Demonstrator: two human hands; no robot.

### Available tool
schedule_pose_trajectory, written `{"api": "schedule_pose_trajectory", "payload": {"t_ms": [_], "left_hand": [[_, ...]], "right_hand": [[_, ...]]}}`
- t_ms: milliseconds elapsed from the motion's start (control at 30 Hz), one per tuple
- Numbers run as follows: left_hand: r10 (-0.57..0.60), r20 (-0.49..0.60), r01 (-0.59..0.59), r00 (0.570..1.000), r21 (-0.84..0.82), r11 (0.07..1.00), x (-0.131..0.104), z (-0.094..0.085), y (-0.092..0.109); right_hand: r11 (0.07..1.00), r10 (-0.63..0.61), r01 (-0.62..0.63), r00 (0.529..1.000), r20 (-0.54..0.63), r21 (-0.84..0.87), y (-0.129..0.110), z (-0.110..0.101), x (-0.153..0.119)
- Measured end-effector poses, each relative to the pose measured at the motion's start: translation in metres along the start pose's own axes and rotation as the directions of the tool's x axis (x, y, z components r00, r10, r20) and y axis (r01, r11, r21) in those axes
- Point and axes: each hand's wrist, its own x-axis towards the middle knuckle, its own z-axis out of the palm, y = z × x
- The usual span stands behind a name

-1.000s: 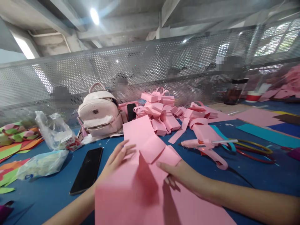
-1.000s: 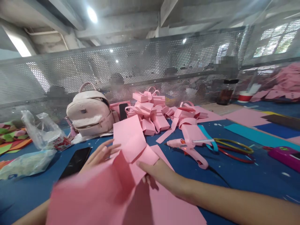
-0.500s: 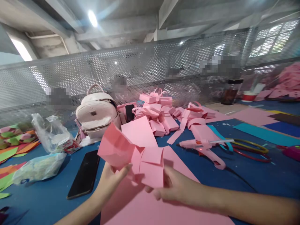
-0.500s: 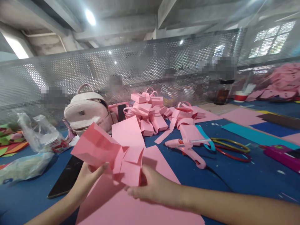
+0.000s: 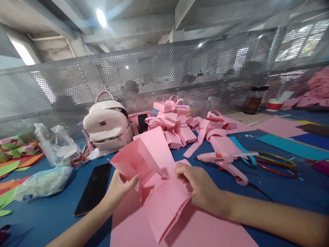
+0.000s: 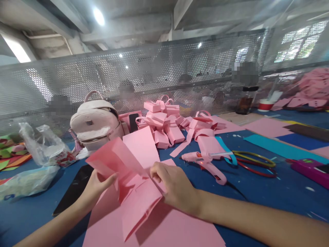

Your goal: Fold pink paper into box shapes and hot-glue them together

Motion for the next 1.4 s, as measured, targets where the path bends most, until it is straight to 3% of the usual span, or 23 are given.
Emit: {"api": "schedule_pose_trajectory", "payload": {"t_ms": [67, 167, 233, 333, 367, 400, 467, 533, 567, 633, 733, 867, 967, 1100, 1400], "left_hand": [[0.007, 0.039, -0.005, 0.999, -0.042, 0.999, 0.001, 0.0, -0.001], [0.042, 0.124, -0.023, 0.991, -0.15, 0.988, 0.001, 0.004, -0.002], [0.073, 0.156, -0.043, 0.985, -0.192, 0.98, 0.0, 0.007, -0.001], [0.251, 0.065, -0.243, 0.966, -0.108, 0.964, -0.003, 0.006, 0.001], [0.373, 0.005, -0.373, 0.928, -0.024, 0.927, -0.005, 0.004, 0.002], [0.514, -0.043, -0.51, 0.856, 0.087, 0.856, -0.007, 0.0, 0.003], [0.775, -0.022, -0.731, 0.631, 0.318, 0.604, -0.015, -0.007, 0.006], [0.888, 0.195, -0.853, 0.416, 0.421, 0.307, -0.024, -0.012, 0.011], [0.861, 0.347, -0.882, 0.372, 0.42, 0.213, -0.028, -0.012, 0.014], [0.695, 0.644, -0.924, 0.32, 0.375, 0.078, -0.034, -0.007, 0.02], [0.574, 0.75, -0.925, 0.329, 0.379, 0.036, -0.034, 0.005, 0.021], [0.536, 0.764, -0.917, 0.36, 0.395, 0.052, -0.03, 0.014, 0.011], [0.494, 0.769, -0.882, 0.405, 0.47, -0.009, -0.032, 0.016, 0.001], [0.437, 0.802, -0.872, 0.407, 0.483, -0.075, -0.033, 0.023, -0.008], [0.549, 0.669, -0.813, 0.502, 0.582, 0.033, -0.016, 0.026, -0.006]], "right_hand": [[0.952, -0.278, 0.274, 0.96, -0.011, -0.135, 0.001, -0.004, -0.001], [0.763, -0.579, 0.599, 0.8, 0.156, -0.242, -0.002, -0.006, -0.004], [0.7, -0.62, 0.668, 0.743, 0.252, -0.25, -0.003, -0.004, -0.006], [0.708, -0.579, 0.65, 0.758, 0.301, -0.275, -0.001, 0.002, -0.008], [0.715, -0.565, 0.64, 0.766, 0.307, -0.281, 0.0, 0.004, -0.009], [0.72, -0.559, 0.633, 0.771, 0.305, -0.283, 0.002, 0.004, -0.008], [0.729, -0.546, 0.62, 0.782, 0.3, -0.29, 0.004, 0.004, -0.007], [0.74, -0.521, 0.598, 0.799, 0.301, -0.307, 0.004, 0.002, -0.005], [0.747, -0.506, 0.585, 0.809, 0.3, -0.318, 0.004, 0.001, -0.004], [0.755, -0.478, 0.56, 0.826, 0.298, -0.341, 0.005, -0.001, -0.003], [0.766, -0.456, 0.533, 0.845, 0.279, -0.36, 0.008, -0.002, -0.001], [0.79, -0.443, 0.5, 0.866, 0.233, -0.355, 0.015, -0.001, -0.001], [0.782, -0.461, 0.518, 0.855, 0.237, -0.347, 0.018, 0.0, -0.002], [0.766, -0.472, 0.548, 0.834, 0.285, -0.336, 0.019, 0.004, -0.003], [0.824, -0.372, 0.432, 0.9, 0.226, -0.366, 0.026, 0.012, -0.003]]}}
